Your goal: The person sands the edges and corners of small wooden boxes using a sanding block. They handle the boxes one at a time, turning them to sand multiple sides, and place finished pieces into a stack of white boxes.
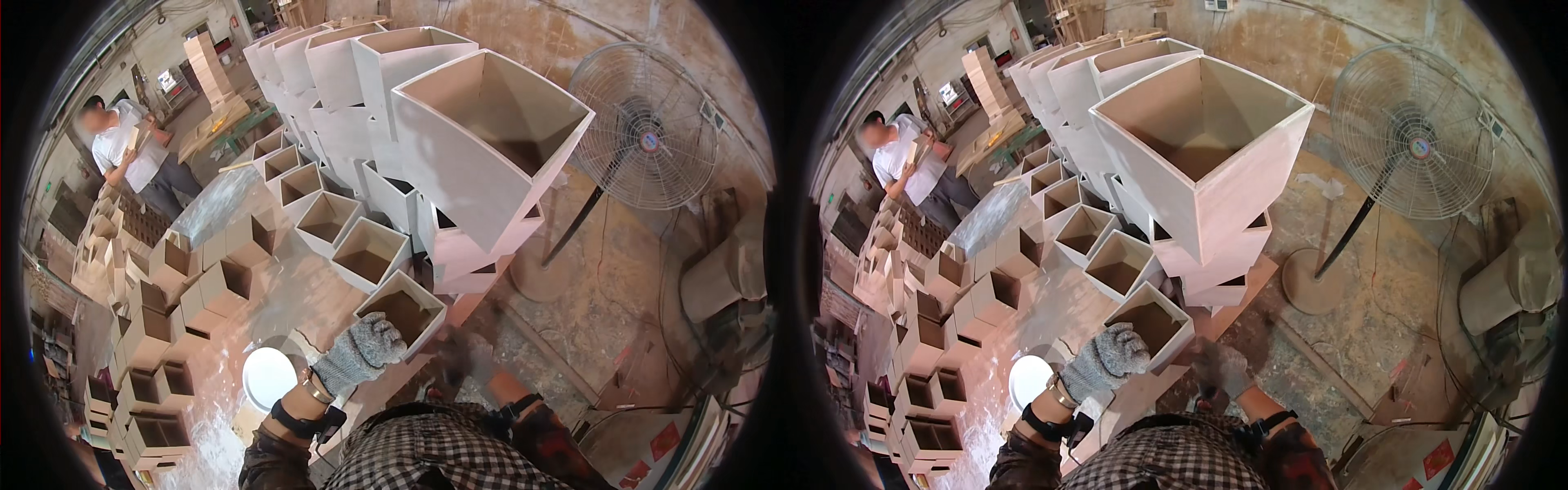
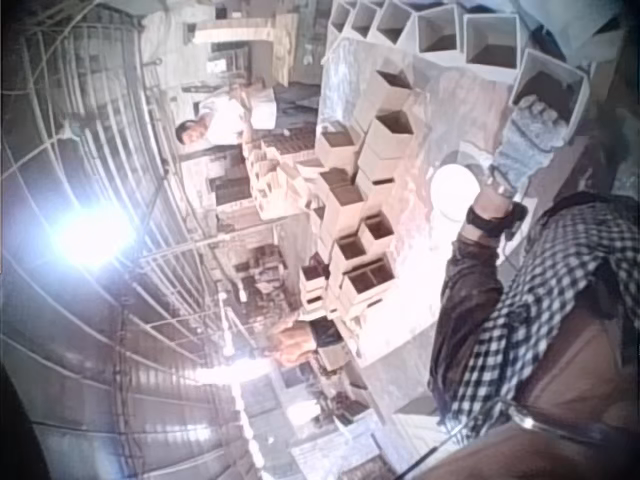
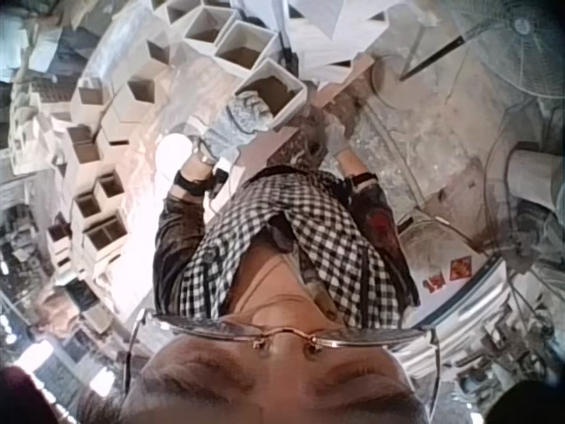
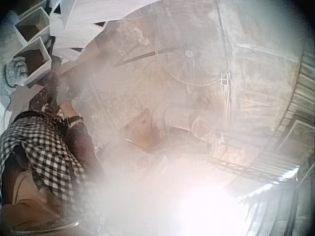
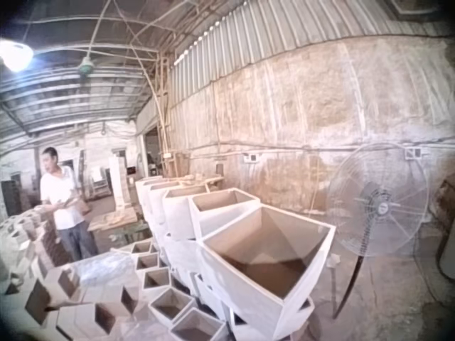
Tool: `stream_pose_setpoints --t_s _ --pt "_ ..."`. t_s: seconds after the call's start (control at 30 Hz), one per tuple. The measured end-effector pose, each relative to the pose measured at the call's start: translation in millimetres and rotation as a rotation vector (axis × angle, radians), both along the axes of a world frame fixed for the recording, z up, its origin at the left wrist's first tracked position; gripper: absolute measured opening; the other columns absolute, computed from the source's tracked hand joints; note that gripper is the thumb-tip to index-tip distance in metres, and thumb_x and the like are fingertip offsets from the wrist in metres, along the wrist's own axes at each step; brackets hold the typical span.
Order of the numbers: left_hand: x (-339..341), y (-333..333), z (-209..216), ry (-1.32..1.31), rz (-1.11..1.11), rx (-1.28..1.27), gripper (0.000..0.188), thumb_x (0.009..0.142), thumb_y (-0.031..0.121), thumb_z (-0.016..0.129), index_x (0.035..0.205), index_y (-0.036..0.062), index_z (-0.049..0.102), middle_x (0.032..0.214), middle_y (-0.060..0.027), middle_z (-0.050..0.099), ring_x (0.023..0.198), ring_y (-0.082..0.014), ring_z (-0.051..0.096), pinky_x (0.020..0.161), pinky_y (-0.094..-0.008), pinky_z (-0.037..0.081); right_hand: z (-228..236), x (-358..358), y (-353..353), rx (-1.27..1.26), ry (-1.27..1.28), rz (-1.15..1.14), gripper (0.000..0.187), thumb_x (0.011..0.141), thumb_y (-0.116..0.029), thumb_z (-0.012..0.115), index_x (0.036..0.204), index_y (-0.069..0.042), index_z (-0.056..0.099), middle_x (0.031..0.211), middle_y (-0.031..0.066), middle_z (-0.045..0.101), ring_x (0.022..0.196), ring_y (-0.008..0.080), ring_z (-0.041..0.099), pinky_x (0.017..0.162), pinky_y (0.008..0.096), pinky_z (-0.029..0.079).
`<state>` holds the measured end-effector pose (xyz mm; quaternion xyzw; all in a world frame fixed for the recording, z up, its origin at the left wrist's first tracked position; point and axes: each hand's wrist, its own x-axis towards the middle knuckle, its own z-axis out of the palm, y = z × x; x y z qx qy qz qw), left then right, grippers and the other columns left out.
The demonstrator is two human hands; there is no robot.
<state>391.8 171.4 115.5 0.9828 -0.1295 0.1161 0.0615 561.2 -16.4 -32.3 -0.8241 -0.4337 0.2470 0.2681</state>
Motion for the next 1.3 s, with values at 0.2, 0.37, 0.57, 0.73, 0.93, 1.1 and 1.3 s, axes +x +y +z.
stream_pose_setpoints --t_s 0.2,0.37,0.57,0.73,0.93,1.1,1.3 --pt "0.4 9.9 -14.0 -0.060 -0.057 -0.119 0.025 0.067 0.016 0.059 0.090 0.0091 0.061 0.088 -0.0089 0.058 0.088 -0.0299 0.059 0.096 -0.0432 0.044 -101.1 7.7 -26.0 0.086 -0.036 0.150 0.061 0.079 -0.027 0.072 0.131 -0.006 0.046 0.103 0.0128 0.062 0.092 0.0244 0.067 0.071 0.0362 0.055" --pt "5.7 13.5 -24.1 -0.032 -0.059 -0.101 0.031 0.062 0.016 0.062 0.093 0.0101 0.060 0.096 -0.0072 0.059 0.093 -0.0276 0.058 0.101 -0.0438 0.042 -63.4 -1.7 -39.4 0.497 0.246 0.010 0.078 0.083 -0.009 0.067 0.145 -0.009 0.020 0.100 0.0067 0.069 0.091 0.0226 0.068 0.068 0.0372 0.053" --pt "17.2 8.9 -3.1 0.026 -0.009 -0.064 0.022 0.067 0.019 0.060 0.087 0.0101 0.058 0.089 -0.0087 0.057 0.090 -0.0279 0.057 0.093 -0.0408 0.045 -65.2 4.8 -54.1 0.402 0.003 0.069 0.087 0.082 -0.004 0.067 0.149 -0.013 0.013 0.097 0.0031 0.072 0.093 0.0213 0.067 0.065 0.0357 0.052" --pt "14.5 -0.9 -11.1 -0.016 0.019 0.016 0.016 0.067 0.021 0.059 0.079 0.0117 0.054 0.079 -0.0063 0.053 0.081 -0.0269 0.056 0.082 -0.0381 0.046 -69.1 1.7 -56.3 0.459 0.502 -0.055 0.079 0.083 0.000 0.065 0.148 -0.017 0.023 0.107 0.0089 0.068 0.099 0.0236 0.066 0.061 0.0323 0.051" --pt "18.1 -28.9 -20.1 -0.140 0.199 0.084 0.014 0.068 0.020 0.056 0.080 0.0127 0.054 0.076 -0.0047 0.052 0.076 -0.0249 0.055 0.077 -0.0373 0.045 -52.2 -1.8 -46.0 0.590 1.363 -0.366 0.052 0.088 0.005 0.058 0.136 -0.007 0.041 0.115 0.0094 0.052 0.107 0.0242 0.063 0.060 0.0279 0.050" --pt "6.1 -31.1 -16.0 -0.110 0.251 0.114 0.019 0.068 0.020 0.057 0.085 0.0119 0.057 0.077 -0.0056 0.052 0.076 -0.0253 0.055 0.076 -0.0374 0.045 -67.0 -11.5 -43.3 0.592 0.505 -0.021 0.015 0.095 -0.012 0.054 0.109 -0.008 0.055 0.110 0.0105 0.058 0.103 0.0245 0.063 0.059 0.0251 0.047" --pt "11.6 -24.8 -24.2 -0.192 0.128 0.040 0.019 0.070 0.017 0.055 0.087 0.0117 0.058 0.080 -0.0061 0.054 0.077 -0.0250 0.056 0.077 -0.0383 0.045 -61.4 -11.2 -38.0 0.553 0.647 -0.163 0.020 0.094 -0.025 0.058 0.106 -0.009 0.060 0.105 0.0129 0.065 0.104 0.0283 0.060 0.067 0.0293 0.049"
